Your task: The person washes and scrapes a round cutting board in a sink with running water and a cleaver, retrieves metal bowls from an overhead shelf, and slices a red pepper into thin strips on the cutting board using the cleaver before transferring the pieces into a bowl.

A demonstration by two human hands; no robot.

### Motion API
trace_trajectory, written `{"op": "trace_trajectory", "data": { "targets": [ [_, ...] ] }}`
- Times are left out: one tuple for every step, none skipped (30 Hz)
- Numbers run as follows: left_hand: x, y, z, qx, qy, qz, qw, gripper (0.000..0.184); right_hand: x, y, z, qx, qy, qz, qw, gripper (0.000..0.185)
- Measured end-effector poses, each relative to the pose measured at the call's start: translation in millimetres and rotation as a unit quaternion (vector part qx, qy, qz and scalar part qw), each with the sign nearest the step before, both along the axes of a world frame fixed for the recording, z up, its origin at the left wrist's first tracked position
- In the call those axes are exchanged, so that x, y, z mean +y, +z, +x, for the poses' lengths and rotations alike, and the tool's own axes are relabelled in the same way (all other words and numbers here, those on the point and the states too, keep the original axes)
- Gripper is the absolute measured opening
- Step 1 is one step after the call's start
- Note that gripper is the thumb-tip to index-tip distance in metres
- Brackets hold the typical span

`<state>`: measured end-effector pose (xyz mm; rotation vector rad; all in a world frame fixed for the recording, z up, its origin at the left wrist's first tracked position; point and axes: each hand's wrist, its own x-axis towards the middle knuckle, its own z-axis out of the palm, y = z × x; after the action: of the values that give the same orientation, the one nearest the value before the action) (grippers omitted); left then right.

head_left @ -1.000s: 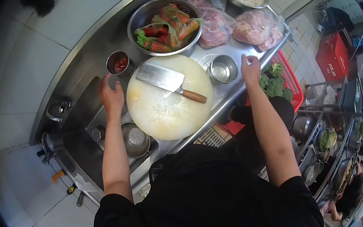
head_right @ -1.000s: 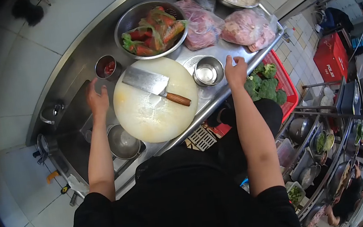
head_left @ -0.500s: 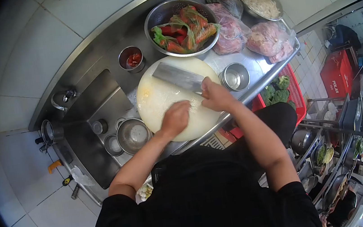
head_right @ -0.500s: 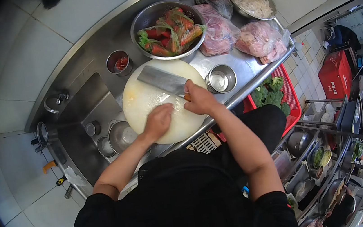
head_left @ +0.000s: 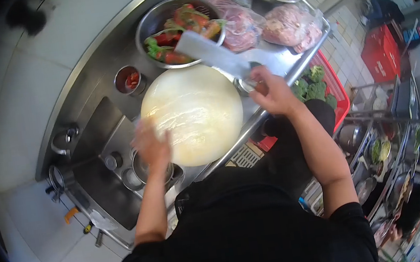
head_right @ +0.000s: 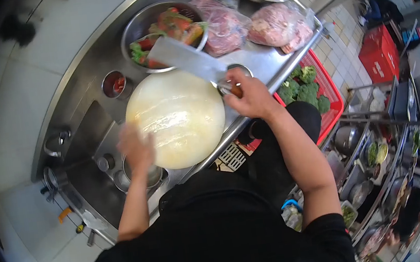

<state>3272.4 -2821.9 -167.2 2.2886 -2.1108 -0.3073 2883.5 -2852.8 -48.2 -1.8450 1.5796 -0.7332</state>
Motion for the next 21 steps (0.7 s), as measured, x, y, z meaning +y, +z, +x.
{"op": "trace_trajectory", "data": {
  "targets": [
    [7.0, -13.1, 43.4, 0.0, 0.041, 0.025, 0.999, 0.075, 1.1, -0.9, 5.4, 0.032, 0.027, 0.028, 0.999, 0.045],
    [18.7, -40.2, 88.6, -0.062, 0.115, 0.002, 0.991, 0.073, 1.6, -2.1, 13.3, 0.062, 0.052, 0.056, 0.995, 0.043],
    [14.2, 25.9, 82.0, -0.04, 0.193, 0.059, 0.979, 0.075, 3.5, -17.5, 20.3, 0.058, 0.076, 0.029, 0.995, 0.041],
    [20.7, 10.8, 117.4, -0.059, 0.204, 0.005, 0.977, 0.075, 4.3, -31.9, 27.5, 0.057, 0.1, 0.001, 0.993, 0.038],
    [20.3, 14.9, 133.6, -0.019, 0.213, -0.07, 0.974, 0.075, 3.7, -31.2, 36.5, 0.088, 0.122, 0.035, 0.988, 0.036],
    [15.4, 20.3, 140.8, 0.017, 0.166, -0.16, 0.973, 0.068, 3.0, -29.9, 44.7, 0.117, 0.147, 0.07, 0.98, 0.033],
    [6.4, 41.4, 120.7, 0.06, 0.126, -0.211, 0.968, 0.063, 1.5, -34.4, 49.9, 0.128, 0.167, 0.079, 0.974, 0.033],
    [-4.0, 67.9, 91.6, 0.103, 0.088, -0.261, 0.956, 0.058, 0.0, -43.4, 53.7, 0.139, 0.188, 0.087, 0.968, 0.033],
    [-16.6, 80.6, 68.5, 0.151, 0.038, -0.275, 0.949, 0.051, -0.6, -60.5, 55.5, 0.122, 0.199, 0.066, 0.97, 0.035],
    [-30.0, 92.3, 41.4, 0.199, -0.012, -0.288, 0.937, 0.045, -2.0, -68.7, 57.4, 0.124, 0.191, 0.065, 0.972, 0.035],
    [-38.6, 110.1, 0.9, 0.262, -0.042, -0.279, 0.923, 0.037, -3.4, -73.9, 59.3, 0.148, 0.198, 0.053, 0.968, 0.036],
    [-50.9, 116.2, -33.6, 0.347, -0.085, -0.275, 0.892, 0.033, -5.8, -80.8, 60.1, 0.176, 0.2, 0.043, 0.963, 0.036],
    [-64.2, 117.6, -57.8, 0.39, -0.104, -0.218, 0.889, 0.033, -10.0, -103.0, 62.2, 0.175, 0.212, 0.01, 0.961, 0.034],
    [-77.1, 116.2, -89.1, 0.437, -0.133, -0.156, 0.876, 0.033, -14.3, -119.7, 60.3, 0.182, 0.213, -0.019, 0.96, 0.032],
    [-88.9, 112.9, -118.9, 0.49, -0.159, -0.125, 0.848, 0.034, -13.5, -103.1, 56.0, 0.195, 0.216, -0.013, 0.957, 0.028],
    [-105.7, 102.4, -141.5, 0.505, -0.182, -0.084, 0.839, 0.034, -14.0, -78.6, 49.9, 0.21, 0.215, -0.006, 0.954, 0.025],
    [-121.0, 97.9, -162.9, 0.485, -0.209, -0.047, 0.848, 0.034, -13.5, -60.9, 41.5, 0.199, 0.133, -0.009, 0.971, 0.023],
    [-136.2, 93.3, -181.5, 0.457, -0.235, -0.012, 0.858, 0.035, -15.7, -51.3, 31.9, 0.183, 0.053, -0.016, 0.982, 0.021],
    [-151.8, 80.2, -196.8, 0.468, -0.264, -0.004, 0.843, 0.035, -25.1, -55.2, 21.5, 0.14, -0.08, -0.043, 0.986, 0.021],
    [-164.5, 58.0, -211.8, 0.43, -0.288, 0.017, 0.856, 0.035, -30.5, -58.9, 8.1, 0.09, -0.206, -0.076, 0.971, 0.021],
    [-175.4, 34.1, -220.5, 0.386, -0.309, 0.036, 0.869, 0.034, -31.1, -52.0, -6.9, 0.109, -0.267, -0.068, 0.955, 0.024]
  ]
}}
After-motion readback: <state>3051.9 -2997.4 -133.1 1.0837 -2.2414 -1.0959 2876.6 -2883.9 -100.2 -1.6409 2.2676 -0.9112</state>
